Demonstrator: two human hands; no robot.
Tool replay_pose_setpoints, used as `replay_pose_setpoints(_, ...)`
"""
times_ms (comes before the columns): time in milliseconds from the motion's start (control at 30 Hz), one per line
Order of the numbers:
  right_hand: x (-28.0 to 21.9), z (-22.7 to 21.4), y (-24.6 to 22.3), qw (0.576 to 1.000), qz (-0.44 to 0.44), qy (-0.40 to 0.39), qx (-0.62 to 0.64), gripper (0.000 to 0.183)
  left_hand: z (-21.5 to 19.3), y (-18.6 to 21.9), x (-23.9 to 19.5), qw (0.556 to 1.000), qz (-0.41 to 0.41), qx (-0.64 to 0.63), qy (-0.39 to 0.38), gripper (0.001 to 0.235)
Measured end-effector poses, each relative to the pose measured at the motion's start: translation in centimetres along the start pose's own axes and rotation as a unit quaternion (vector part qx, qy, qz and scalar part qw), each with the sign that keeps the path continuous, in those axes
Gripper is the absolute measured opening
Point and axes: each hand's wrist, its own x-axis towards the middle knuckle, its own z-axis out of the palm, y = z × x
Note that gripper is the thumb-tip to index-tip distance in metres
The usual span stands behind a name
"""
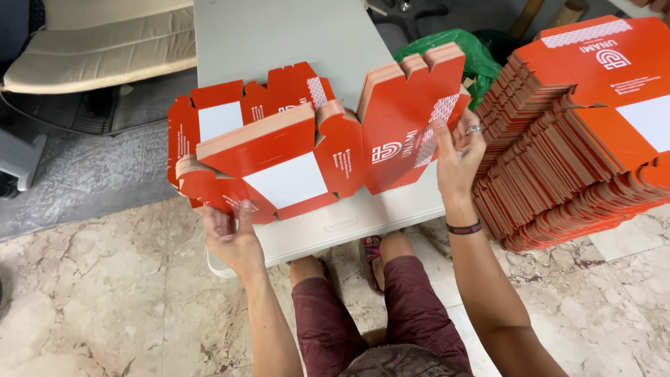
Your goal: Stacking and organizing flat-packed cardboard boxes on a table and floor
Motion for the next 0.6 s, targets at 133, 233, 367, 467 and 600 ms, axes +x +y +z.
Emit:
replay_pose_setpoints(133,0.6,-0.9,2.3,1.000,-0.005,-0.002,-0.002,0.034,-0.1,0.4,0.4,1.000,-0.020,0.019,-0.003,0.066)
replay_pose_setpoints(233,0.5,-0.6,0.8,1.000,-0.008,-0.025,-0.009,0.048,-0.1,1.3,0.6,1.000,-0.003,0.022,-0.017,0.078)
replay_pose_setpoints(367,0.3,-0.3,-0.7,1.000,-0.008,-0.009,-0.008,0.032,-0.5,0.5,0.6,1.000,0.011,0.003,0.007,0.064)
replay_pose_setpoints(467,0.5,-1.4,2.5,1.000,-0.010,-0.009,-0.006,0.031,-0.5,0.2,0.5,0.999,0.011,0.012,0.028,0.059)
replay_pose_setpoints(600,0.6,-2.1,4.0,1.000,-0.018,-0.020,-0.013,0.033,0.2,1.7,0.4,0.999,0.004,0.016,0.028,0.066)
